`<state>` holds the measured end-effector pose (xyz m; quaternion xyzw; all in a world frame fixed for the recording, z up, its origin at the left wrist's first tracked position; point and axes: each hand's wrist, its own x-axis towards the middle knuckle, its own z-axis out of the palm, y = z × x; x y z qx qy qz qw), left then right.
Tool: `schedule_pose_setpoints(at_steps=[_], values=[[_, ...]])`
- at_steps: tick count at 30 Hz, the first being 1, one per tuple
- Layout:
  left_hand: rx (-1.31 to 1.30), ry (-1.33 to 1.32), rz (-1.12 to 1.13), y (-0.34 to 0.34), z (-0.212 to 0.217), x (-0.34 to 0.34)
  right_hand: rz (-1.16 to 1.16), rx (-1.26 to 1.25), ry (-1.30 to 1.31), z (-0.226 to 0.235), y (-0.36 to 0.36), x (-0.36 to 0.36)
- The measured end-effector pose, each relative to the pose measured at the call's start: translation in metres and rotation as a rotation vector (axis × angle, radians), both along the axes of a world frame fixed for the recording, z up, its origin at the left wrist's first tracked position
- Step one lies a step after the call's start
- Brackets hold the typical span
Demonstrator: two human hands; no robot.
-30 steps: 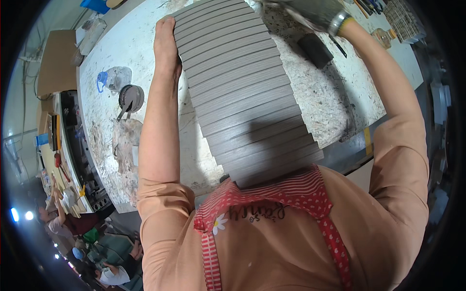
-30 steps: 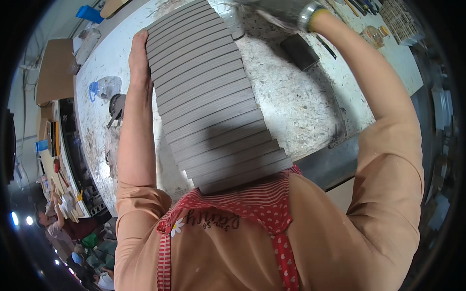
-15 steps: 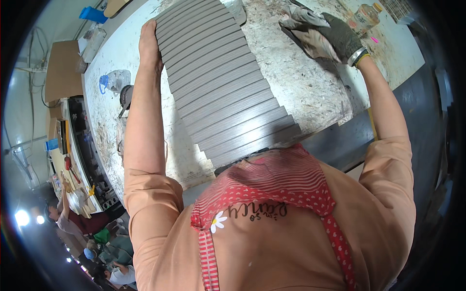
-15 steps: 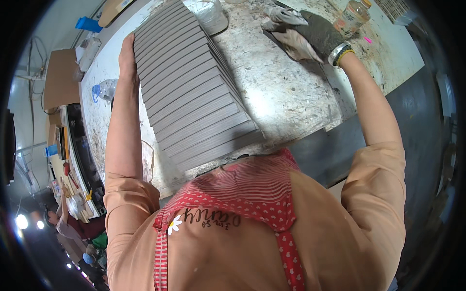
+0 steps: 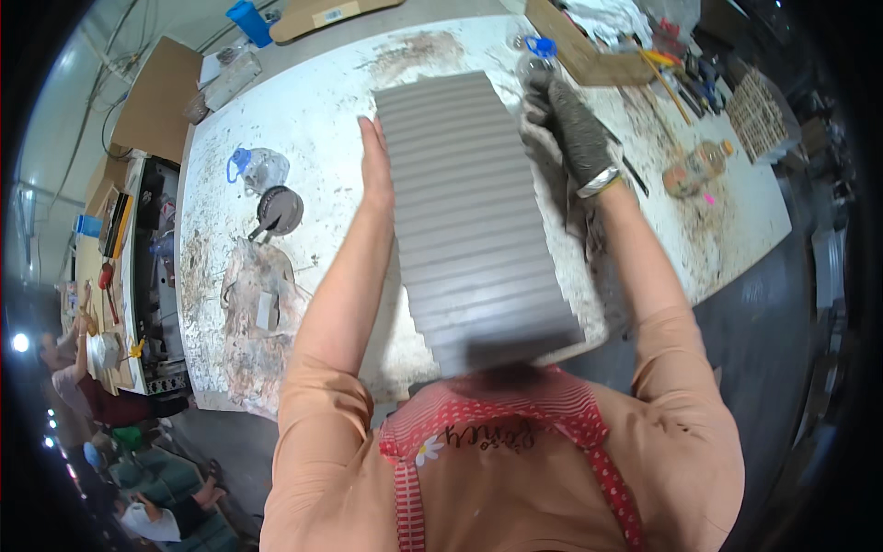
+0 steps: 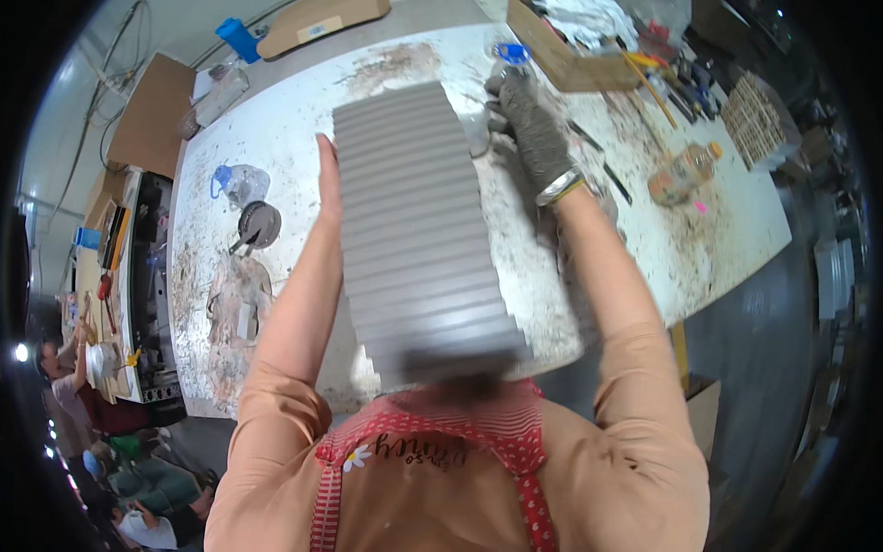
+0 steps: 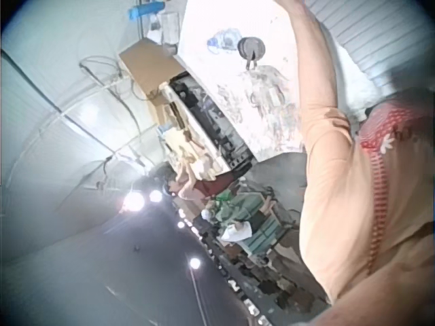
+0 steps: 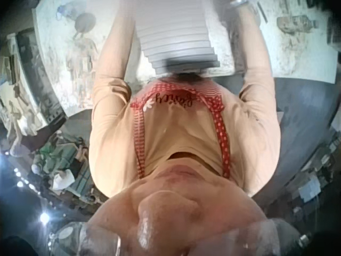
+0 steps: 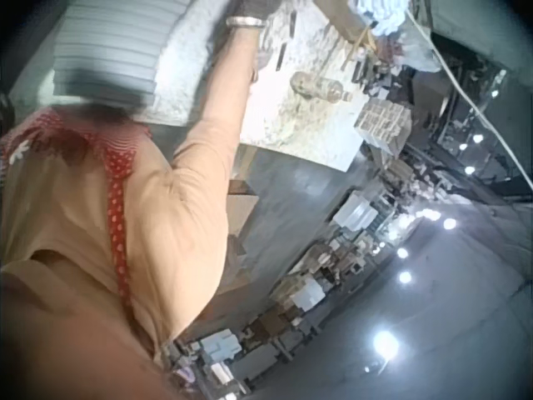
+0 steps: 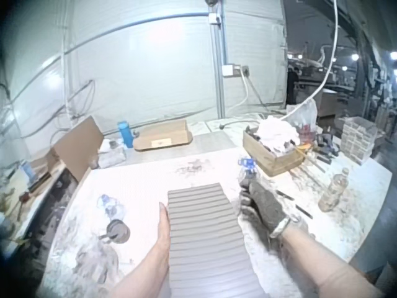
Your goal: The person cleans a stack of wooden slats by hand using a cloth and a block, wiping the edges and surfaces of the stack and applying a liquid from a bottle.
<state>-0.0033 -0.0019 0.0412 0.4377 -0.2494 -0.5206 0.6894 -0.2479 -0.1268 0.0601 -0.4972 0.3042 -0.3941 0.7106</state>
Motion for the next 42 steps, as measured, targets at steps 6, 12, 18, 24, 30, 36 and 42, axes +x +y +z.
schedule_pose_setpoints(at_steps=[6, 12, 18, 24, 30, 36, 42], values=[[0.112, -0.02, -0.068, 0.015, -0.005, -0.029, -0.003, -0.718, 0.151, -0.111, -0.071, 0.062], [0.163, -0.015, 0.011, 0.019, -0.001, -0.019, -0.114, -0.217, 0.128, -0.059, -0.021, 0.078], [0.2, -0.258, 0.063, 0.021, 0.013, -0.019, -0.092, -0.561, 0.187, -0.088, -0.031, 0.066], [0.237, -0.17, 0.095, 0.029, 0.02, -0.025, 0.107, -0.428, 0.333, -0.044, 0.003, 0.065], [0.233, -0.154, 0.097, 0.038, 0.023, -0.025, -0.147, -0.875, 0.789, -0.059, 0.001, 0.065], [0.151, -0.314, 0.116, 0.068, 0.034, -0.038, 0.087, -0.562, 0.653, -0.044, -0.002, 0.06], [-0.127, -0.871, 0.277, 0.091, 0.061, -0.03, -0.205, -1.38, 0.578, -0.038, -0.014, 0.013]])
